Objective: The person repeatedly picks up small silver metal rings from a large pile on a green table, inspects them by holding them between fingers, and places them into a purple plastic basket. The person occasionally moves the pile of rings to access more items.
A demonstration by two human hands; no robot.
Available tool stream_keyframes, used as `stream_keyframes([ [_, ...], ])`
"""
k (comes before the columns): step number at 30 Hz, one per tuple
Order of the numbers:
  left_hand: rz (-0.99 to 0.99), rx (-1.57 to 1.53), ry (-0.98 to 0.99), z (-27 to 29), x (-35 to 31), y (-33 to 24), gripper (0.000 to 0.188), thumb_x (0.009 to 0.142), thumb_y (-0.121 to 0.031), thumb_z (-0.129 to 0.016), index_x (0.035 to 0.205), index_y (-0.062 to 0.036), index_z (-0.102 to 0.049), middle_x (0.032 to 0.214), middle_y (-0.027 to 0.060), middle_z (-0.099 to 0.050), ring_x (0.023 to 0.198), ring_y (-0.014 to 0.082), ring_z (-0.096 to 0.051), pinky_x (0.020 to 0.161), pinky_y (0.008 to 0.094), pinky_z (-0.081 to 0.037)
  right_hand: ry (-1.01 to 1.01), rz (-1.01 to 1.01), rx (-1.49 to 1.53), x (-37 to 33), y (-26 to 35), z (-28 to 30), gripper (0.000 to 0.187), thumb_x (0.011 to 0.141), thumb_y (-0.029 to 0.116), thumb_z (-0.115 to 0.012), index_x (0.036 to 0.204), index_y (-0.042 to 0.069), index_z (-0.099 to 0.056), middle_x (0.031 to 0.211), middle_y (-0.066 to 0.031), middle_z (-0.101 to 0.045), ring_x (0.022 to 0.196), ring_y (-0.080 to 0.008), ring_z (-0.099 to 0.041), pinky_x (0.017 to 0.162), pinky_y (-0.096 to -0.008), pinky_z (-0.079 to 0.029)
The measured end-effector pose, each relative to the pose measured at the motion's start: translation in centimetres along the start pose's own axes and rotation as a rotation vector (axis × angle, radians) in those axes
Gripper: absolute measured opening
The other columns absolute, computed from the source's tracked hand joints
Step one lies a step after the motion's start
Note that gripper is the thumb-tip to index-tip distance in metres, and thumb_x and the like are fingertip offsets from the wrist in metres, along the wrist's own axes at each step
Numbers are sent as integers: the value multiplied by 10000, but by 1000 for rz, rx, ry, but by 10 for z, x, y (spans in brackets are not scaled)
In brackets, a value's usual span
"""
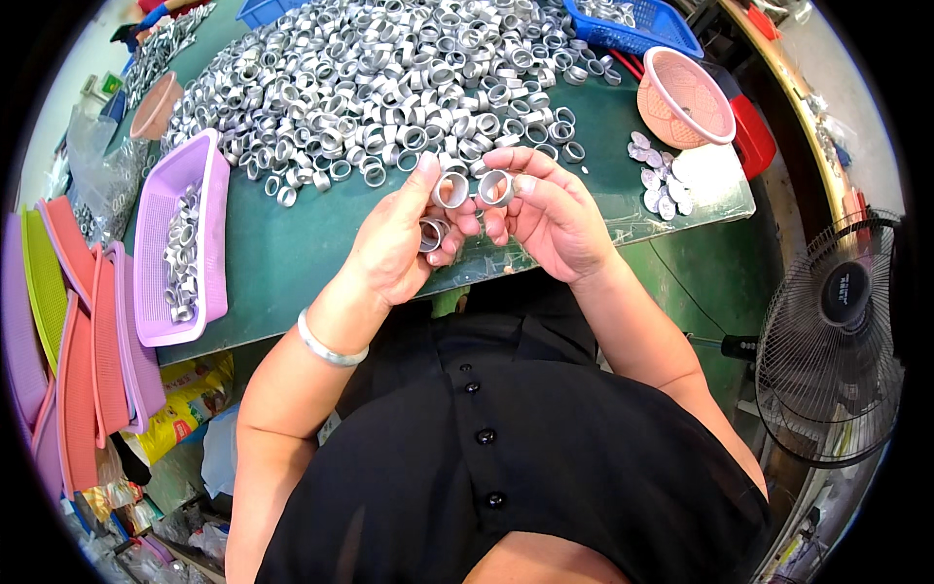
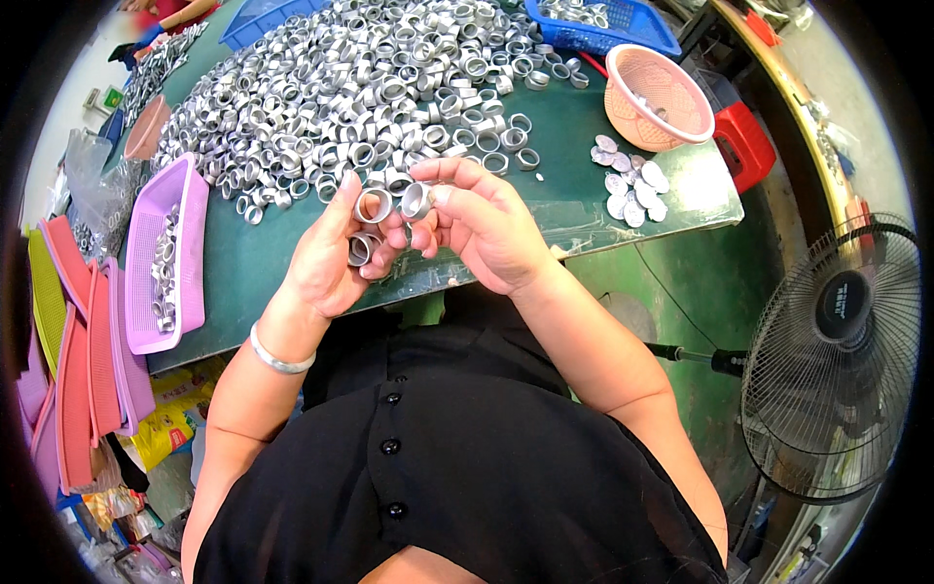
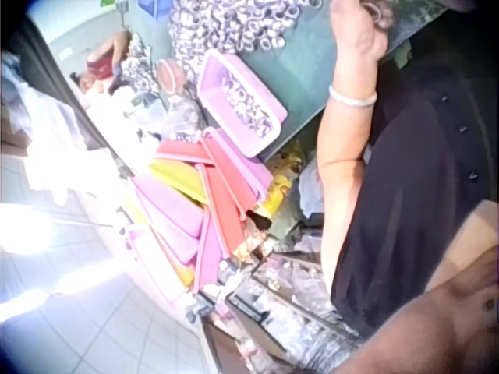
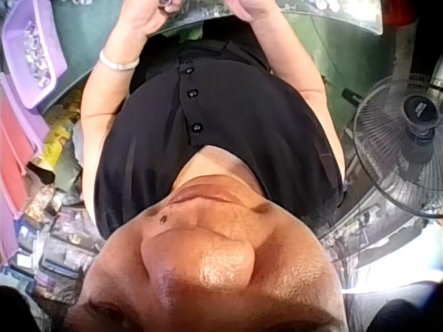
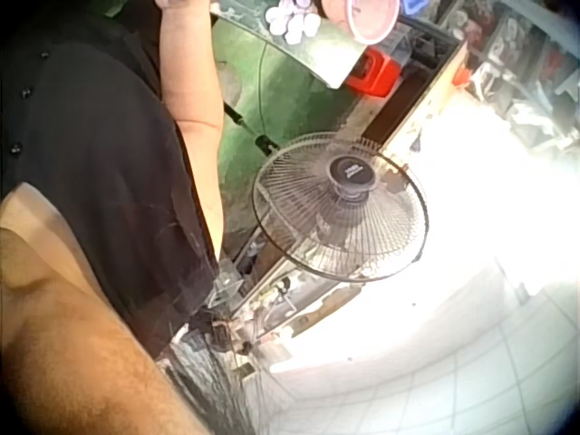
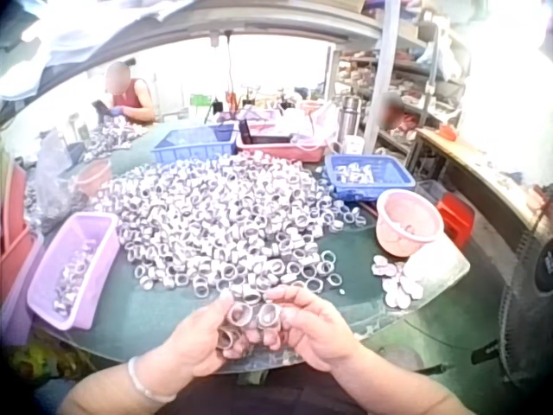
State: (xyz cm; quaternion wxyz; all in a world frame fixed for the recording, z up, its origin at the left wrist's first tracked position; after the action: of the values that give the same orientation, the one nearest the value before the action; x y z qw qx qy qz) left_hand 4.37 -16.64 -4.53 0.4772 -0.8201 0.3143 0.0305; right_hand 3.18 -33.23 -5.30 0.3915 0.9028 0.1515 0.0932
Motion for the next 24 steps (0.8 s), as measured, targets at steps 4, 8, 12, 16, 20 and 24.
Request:
stream_keyframes([
  [4,63,-95,2,5,2,5,451,905,-492,-406,847,-77,-574,714,58,-581,551,110,-498,434,197,-329,5,-3,7,0,0,2,266,876,69,-486,1133,0,-483,880,-89,-584,692,-141,-570,605,-262,-470],
  [8,79,-186,80,5,5,6,430,906,-455,-403,957,-62,-569,832,94,-605,650,180,-569,465,221,-417,-19,147,-239,1,3,-2,290,846,20,-537,1130,-5,-481,917,-82,-580,751,-118,-570,647,-255,-483],
  [12,62,-247,127,-1,6,3,432,900,-440,-415,1037,-56,-558,879,91,-604,722,199,-608,517,259,-482,70,259,-504,7,13,-11,332,826,-8,-567,1144,-10,-471,983,-88,-575,822,-111,-566,718,-247,-487],
  [16,57,-291,97,9,11,8,318,885,-350,-511,1033,-71,-549,879,101,-597,715,197,-585,505,251,-466,-64,335,-717,9,27,-6,258,830,14,-569,1085,-2,-530,950,-53,-598,827,-99,-564,730,-237,-471],
  [20,-12,-233,129,23,15,7,229,860,-239,-578,1023,-81,-544,819,85,-571,692,176,-548,484,231,-432,-239,381,-1200,7,34,15,180,812,19,-575,992,14,-586,891,-39,-600,784,-105,-553,688,-229,-441],
  [24,-39,-71,82,19,14,-3,226,838,-175,-582,1034,-74,-535,780,67,-553,684,156,-536,476,225,-413,-245,429,-1815,1,37,20,182,752,25,-609,933,37,-602,829,-61,-566,779,-207,-561,680,-286,-446],
])
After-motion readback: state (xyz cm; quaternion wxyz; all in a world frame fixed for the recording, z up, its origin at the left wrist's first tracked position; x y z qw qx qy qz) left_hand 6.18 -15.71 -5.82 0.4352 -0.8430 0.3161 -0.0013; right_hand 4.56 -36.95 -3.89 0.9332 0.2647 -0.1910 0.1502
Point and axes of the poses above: each hand's wrist, its own x-axis towards the middle knuckle, its own z-axis out of the back of the hand, y = z × x, the point moved 2 cm from there along x, towards the middle knuckle
